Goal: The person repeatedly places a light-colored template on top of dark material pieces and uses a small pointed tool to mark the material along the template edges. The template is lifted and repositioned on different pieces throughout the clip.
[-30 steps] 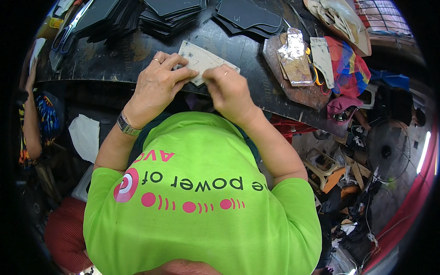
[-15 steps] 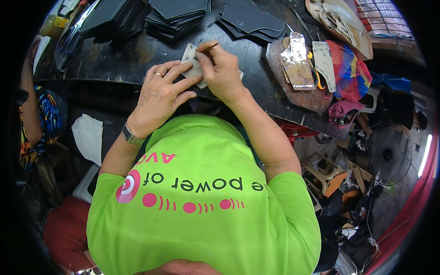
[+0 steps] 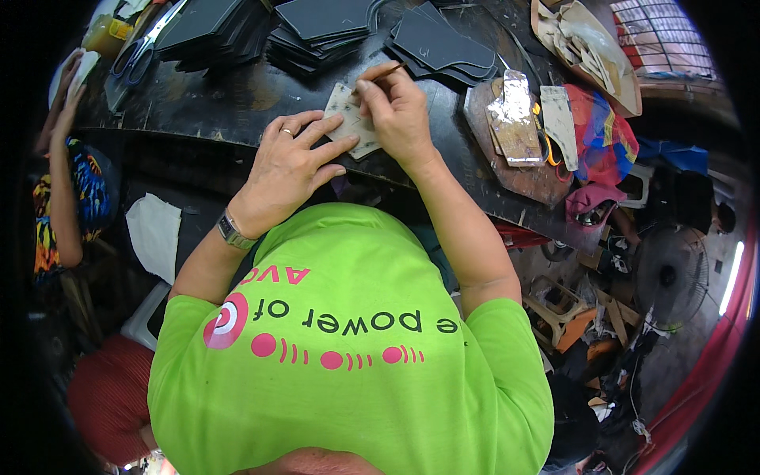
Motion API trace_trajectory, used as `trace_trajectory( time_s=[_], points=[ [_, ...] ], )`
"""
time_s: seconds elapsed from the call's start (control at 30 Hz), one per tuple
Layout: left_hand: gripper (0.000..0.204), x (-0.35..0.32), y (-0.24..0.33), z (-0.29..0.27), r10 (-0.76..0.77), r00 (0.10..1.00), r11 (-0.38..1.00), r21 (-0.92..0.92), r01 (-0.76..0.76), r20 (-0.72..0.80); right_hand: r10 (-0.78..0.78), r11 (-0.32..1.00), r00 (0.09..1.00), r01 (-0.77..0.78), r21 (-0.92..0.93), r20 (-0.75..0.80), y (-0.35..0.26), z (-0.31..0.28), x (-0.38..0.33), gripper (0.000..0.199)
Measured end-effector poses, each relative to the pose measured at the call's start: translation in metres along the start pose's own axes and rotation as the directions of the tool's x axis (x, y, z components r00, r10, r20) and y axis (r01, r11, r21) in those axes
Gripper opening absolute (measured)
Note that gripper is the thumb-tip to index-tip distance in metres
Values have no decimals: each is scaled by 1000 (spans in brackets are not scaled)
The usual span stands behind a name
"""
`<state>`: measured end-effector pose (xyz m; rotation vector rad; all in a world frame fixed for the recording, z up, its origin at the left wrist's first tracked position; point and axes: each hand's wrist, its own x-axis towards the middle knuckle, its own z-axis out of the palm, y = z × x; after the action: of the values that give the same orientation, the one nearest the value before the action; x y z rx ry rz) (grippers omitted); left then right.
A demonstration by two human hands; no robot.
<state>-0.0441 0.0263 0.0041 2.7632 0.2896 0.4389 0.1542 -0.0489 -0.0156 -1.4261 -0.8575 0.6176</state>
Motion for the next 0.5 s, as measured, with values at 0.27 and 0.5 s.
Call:
trace_trajectory(
  time_s=[0.27,0.5],
  points=[
    [46,-1,6,-2,-2,999,999,48,0,43,-514,648,822,560,-516,247,13,14,6,7],
    [53,-3,11,-5,-21,998,997,80,15,65,4,1000,991,-5,5,132,12,4,4,6]
  ],
)
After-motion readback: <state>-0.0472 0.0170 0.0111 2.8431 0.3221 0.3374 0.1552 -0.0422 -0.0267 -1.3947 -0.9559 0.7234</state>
